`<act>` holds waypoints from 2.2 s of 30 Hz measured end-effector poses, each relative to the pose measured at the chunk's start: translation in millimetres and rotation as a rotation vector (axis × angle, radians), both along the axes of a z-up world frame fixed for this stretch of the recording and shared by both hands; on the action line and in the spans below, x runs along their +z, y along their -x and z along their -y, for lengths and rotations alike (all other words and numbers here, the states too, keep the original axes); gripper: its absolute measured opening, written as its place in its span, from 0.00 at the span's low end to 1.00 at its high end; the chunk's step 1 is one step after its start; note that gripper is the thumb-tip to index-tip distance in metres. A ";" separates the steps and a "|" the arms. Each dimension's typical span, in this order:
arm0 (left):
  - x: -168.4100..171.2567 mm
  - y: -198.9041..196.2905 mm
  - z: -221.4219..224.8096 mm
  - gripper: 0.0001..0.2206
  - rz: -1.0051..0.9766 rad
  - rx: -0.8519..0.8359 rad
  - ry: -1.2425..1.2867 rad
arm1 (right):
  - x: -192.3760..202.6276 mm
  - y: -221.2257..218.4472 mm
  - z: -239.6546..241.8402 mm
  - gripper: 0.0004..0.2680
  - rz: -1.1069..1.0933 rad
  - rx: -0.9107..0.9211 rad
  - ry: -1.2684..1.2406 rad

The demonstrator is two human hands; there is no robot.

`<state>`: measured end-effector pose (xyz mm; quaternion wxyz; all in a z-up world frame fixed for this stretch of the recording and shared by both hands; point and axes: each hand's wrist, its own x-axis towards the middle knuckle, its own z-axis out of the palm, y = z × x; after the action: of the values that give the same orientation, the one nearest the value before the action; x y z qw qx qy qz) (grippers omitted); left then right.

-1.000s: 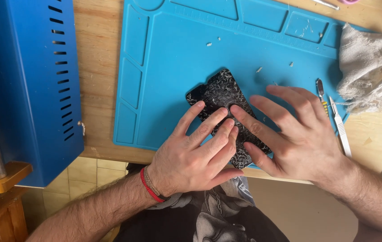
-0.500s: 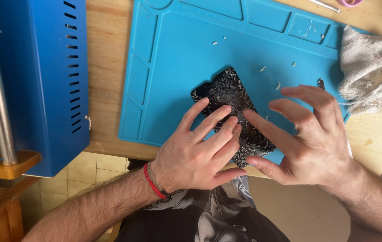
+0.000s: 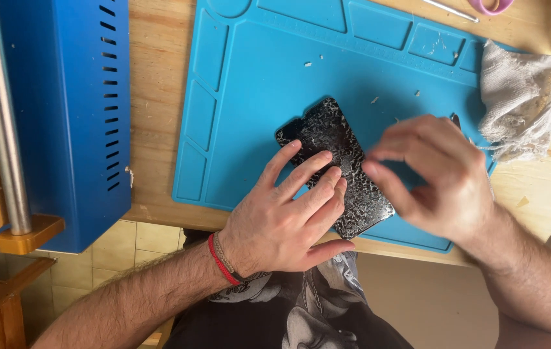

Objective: The person uses a yellow-handled scraper to remove white residue from the surface of a black rectangular object on a blue cutting mat. The person rotates the object to access different areas and continues scraping until the end of the clip.

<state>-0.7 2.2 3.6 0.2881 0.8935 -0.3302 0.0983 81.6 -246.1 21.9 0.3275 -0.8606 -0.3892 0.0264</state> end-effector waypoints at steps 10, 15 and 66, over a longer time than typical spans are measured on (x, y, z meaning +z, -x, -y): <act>-6.0 1.5 -1.4 0.29 -0.009 0.005 0.035 | -11.0 -59.3 -45.7 0.13 -0.017 0.025 0.048; -8.2 4.1 -1.8 0.28 -0.004 0.023 0.042 | -6.1 -61.2 -53.0 0.04 -0.113 0.029 0.090; -3.2 4.5 -0.7 0.28 0.017 0.040 0.035 | -25.2 -52.7 -55.6 0.05 0.100 0.047 0.147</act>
<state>-5.1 2.9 0.3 0.2987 0.8939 -0.3131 0.1174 134.3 -190.5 -3.3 0.2429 -0.8732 -0.4220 0.0198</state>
